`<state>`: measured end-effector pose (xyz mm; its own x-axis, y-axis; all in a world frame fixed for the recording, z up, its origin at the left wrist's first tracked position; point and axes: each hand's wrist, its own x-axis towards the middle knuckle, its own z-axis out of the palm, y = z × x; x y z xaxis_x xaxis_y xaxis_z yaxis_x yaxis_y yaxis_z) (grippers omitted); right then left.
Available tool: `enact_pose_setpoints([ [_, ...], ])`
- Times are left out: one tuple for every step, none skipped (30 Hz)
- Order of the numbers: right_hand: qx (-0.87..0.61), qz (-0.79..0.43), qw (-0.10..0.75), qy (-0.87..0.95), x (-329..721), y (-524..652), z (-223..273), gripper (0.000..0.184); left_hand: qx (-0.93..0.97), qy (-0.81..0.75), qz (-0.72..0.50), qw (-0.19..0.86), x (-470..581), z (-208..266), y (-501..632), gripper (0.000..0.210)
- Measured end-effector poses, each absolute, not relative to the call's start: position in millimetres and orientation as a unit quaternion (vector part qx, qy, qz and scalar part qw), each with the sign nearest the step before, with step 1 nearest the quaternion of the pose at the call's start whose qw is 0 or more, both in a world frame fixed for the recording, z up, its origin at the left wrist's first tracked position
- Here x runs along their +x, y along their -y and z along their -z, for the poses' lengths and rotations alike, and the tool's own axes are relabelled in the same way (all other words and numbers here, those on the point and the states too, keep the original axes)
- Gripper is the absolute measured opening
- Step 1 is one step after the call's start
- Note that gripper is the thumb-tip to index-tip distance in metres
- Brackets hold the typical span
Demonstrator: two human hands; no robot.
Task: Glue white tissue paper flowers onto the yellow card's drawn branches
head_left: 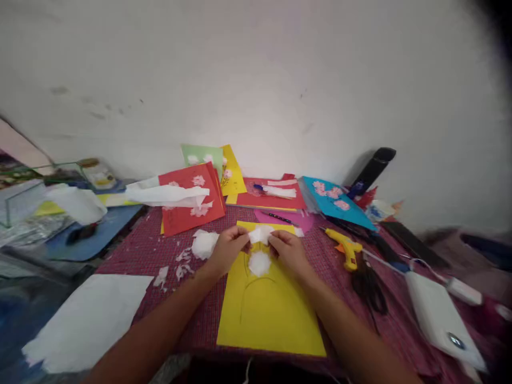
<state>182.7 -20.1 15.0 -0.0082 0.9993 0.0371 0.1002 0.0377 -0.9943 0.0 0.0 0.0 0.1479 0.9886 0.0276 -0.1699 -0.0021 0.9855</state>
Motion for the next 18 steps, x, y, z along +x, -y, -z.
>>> enact_pose_setpoints([
  [-0.515,-0.472,0.491,0.52,183,19,-14,0.02,0.473,-0.411,-0.513,0.587,-1,-2,0,0.009],
  [-0.517,-0.472,0.498,0.512,184,18,-13,0.021,0.452,-0.41,-0.519,0.599,-1,-3,1,0.009],
  [-0.52,-0.465,0.503,0.51,185,17,-12,0.021,0.431,-0.408,-0.525,0.61,-2,-4,1,0.01],
  [-0.523,-0.451,0.507,0.516,187,17,-12,0.021,0.412,-0.406,-0.53,0.62,-2,-6,1,0.012],
  [-0.528,-0.435,0.509,0.523,188,17,-12,0.021,0.39,-0.405,-0.534,0.631,-3,-7,1,0.014],
  [-0.533,-0.406,0.51,0.54,190,17,-13,0.022,0.373,-0.405,-0.538,0.638,-3,-8,0,0.016],
  [-0.534,-0.367,0.504,0.572,192,17,-14,0.021,0.361,-0.404,-0.542,0.643,-3,-10,0,0.018],
  [-0.529,-0.316,0.49,0.617,193,19,-16,0.021,0.355,-0.402,-0.545,0.644,-3,-11,0,0.019],
  [-0.515,-0.26,0.467,0.671,194,20,-17,0.02,0.351,-0.403,-0.547,0.644,-3,-12,0,0.019],
  [-0.495,-0.205,0.434,0.724,195,23,-19,0.018,0.349,-0.404,-0.55,0.642,-3,-13,1,0.02],
  [-0.473,-0.158,0.393,0.772,196,25,-20,0.018,0.349,-0.406,-0.551,0.641,-3,-13,1,0.02],
  [-0.455,-0.124,0.349,0.81,196,27,-21,0.017,0.348,-0.407,-0.552,0.639,-2,-14,1,0.02],
  [-0.443,-0.102,0.309,0.836,197,29,-21,0.016,0.348,-0.409,-0.552,0.638,-2,-14,1,0.02],
  [-0.437,-0.088,0.275,0.852,197,30,-21,0.015,0.35,-0.412,-0.551,0.636,-2,-13,1,0.02],
  [-0.435,-0.082,0.252,0.861,197,31,-20,0.017,0.356,-0.414,-0.549,0.633,-2,-13,1,0.019],
  [-0.435,-0.081,0.245,0.862,197,31,-19,0.022,0.367,-0.416,-0.546,0.628,-2,-12,1,0.018],
  [-0.439,-0.085,0.256,0.857,197,30,-18,0.027,0.382,-0.419,-0.542,0.62,-2,-11,1,0.016],
  [-0.444,-0.092,0.283,0.845,196,29,-16,0.031,0.404,-0.423,-0.536,0.609,-1,-10,2,0.014],
])
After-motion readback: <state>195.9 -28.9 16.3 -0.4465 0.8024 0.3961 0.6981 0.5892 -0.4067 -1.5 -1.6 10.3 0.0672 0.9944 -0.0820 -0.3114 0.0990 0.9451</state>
